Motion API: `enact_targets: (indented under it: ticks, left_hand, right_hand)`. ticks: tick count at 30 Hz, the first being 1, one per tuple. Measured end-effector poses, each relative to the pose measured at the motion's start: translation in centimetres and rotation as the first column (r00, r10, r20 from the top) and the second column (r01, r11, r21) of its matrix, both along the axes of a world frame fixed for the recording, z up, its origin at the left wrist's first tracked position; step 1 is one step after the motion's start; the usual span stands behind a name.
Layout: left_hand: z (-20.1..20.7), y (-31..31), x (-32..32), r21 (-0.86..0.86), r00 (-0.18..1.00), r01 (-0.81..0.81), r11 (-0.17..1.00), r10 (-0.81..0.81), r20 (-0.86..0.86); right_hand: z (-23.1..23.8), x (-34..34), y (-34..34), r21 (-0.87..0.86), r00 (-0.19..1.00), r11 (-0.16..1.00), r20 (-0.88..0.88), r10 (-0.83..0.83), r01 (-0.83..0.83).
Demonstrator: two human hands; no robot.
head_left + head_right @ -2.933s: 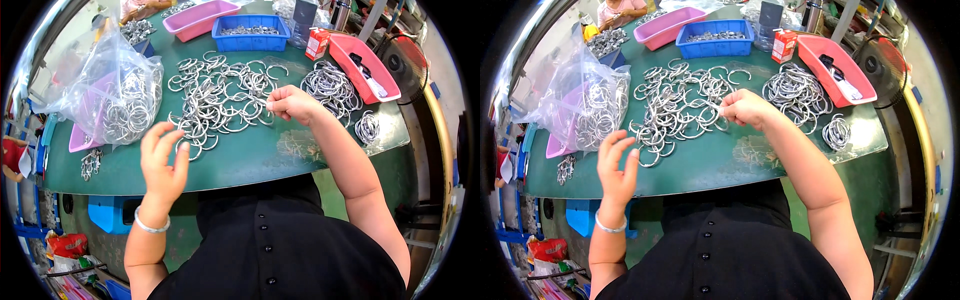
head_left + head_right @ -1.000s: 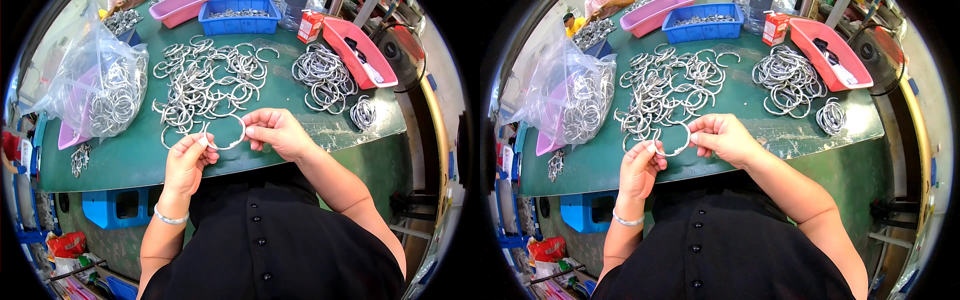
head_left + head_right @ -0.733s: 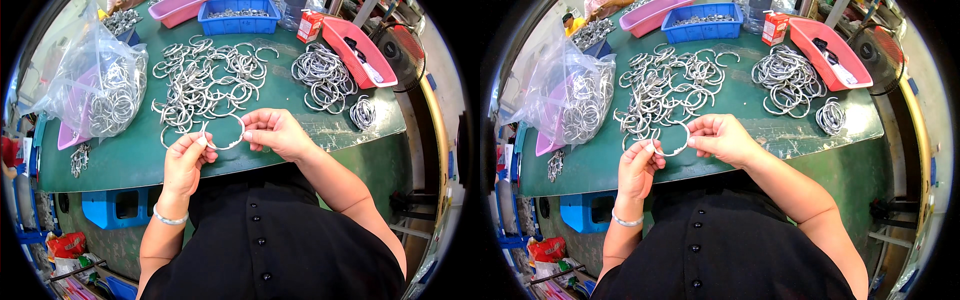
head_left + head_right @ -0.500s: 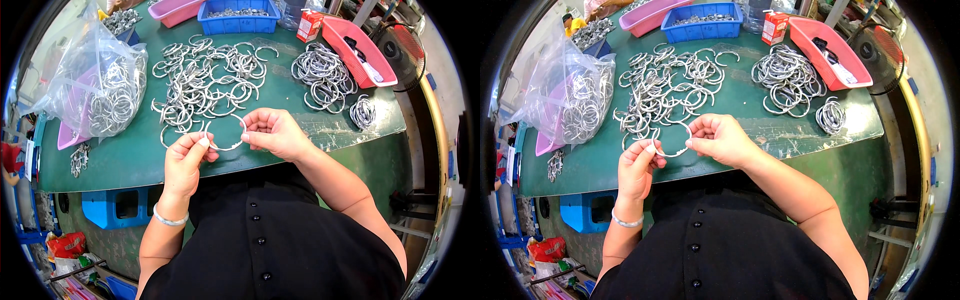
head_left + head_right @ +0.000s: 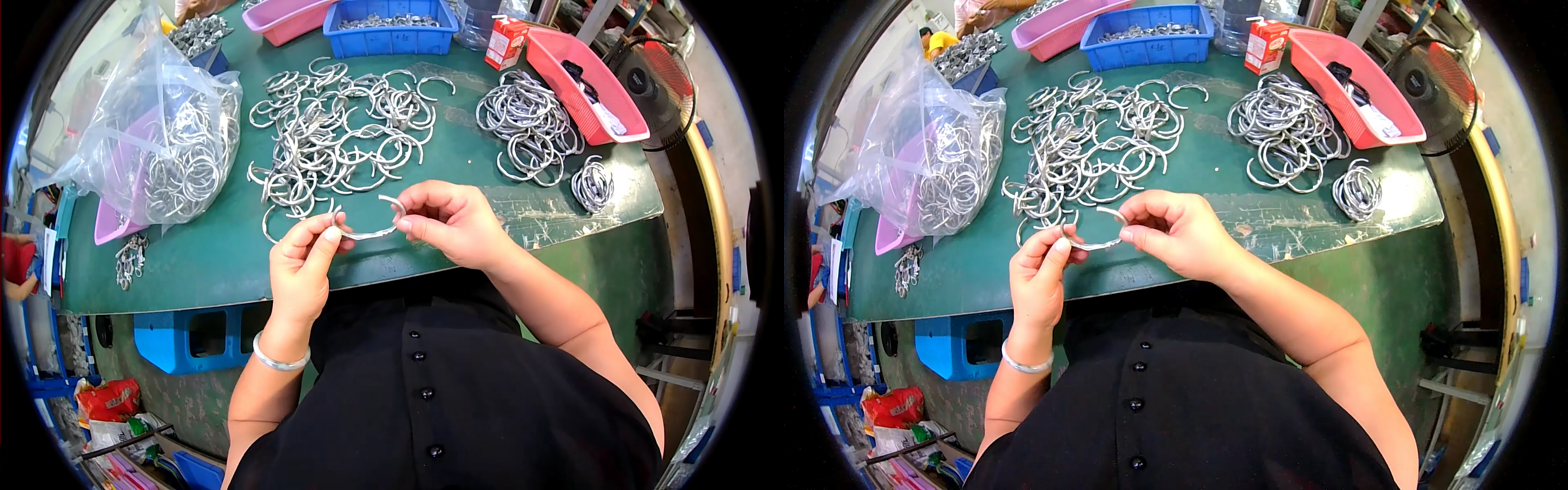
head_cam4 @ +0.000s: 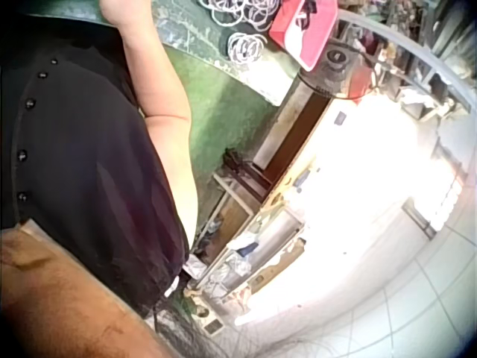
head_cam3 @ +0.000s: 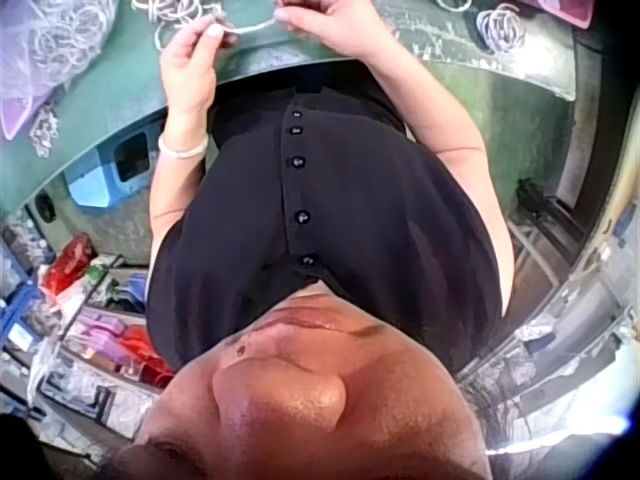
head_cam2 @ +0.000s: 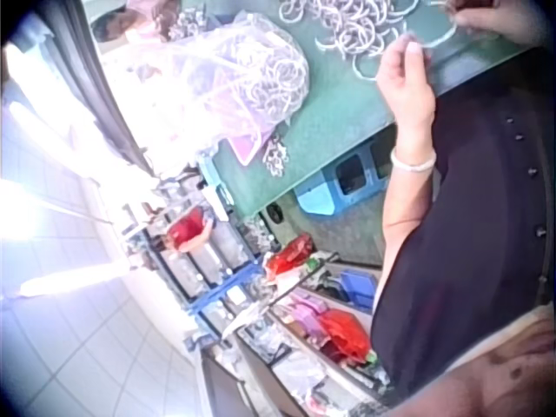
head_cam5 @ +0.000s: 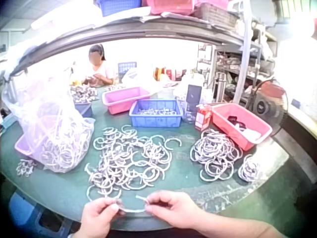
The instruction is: The person picks up metal rings one by one from a large pile on a green table, turns each one over by hand, and places it into a smaller pile.
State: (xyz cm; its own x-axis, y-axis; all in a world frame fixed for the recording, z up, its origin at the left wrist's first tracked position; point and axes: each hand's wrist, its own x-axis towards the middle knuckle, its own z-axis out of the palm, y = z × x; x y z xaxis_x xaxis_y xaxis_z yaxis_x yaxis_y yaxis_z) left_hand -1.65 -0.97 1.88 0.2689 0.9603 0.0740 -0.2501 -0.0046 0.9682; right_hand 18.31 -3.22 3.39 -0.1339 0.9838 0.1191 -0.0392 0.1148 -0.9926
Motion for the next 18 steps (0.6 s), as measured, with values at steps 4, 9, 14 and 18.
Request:
enact_targets:
  ticks: [4,9,14,18]
  left_hand:
    - [-0.1,-0.3,0.1,0.41,0.981,-0.106,0.906,0.163,-0.108]
    - [1.3,-0.5,-0.1,0.72,0.919,-0.018,0.693,0.294,-0.26]
    - [2.0,-0.9,-0.1,0.774,0.894,0.022,0.632,0.334,-0.298]
    - [2.1,-1.0,-0.1,0.785,0.889,0.019,0.62,0.349,-0.296]
  right_hand:
    - [0.1,0.1,0.0,0.372,0.958,0.928,0.257,-0.128,0.024]
    - [-0.3,0.2,0.0,0.416,0.947,0.907,0.263,-0.185,0.061]
    - [-0.6,0.2,-0.1,0.42,0.948,0.906,0.261,-0.183,0.059]
    - [-0.4,0.1,-0.1,0.404,0.943,0.912,0.27,-0.195,0.073]
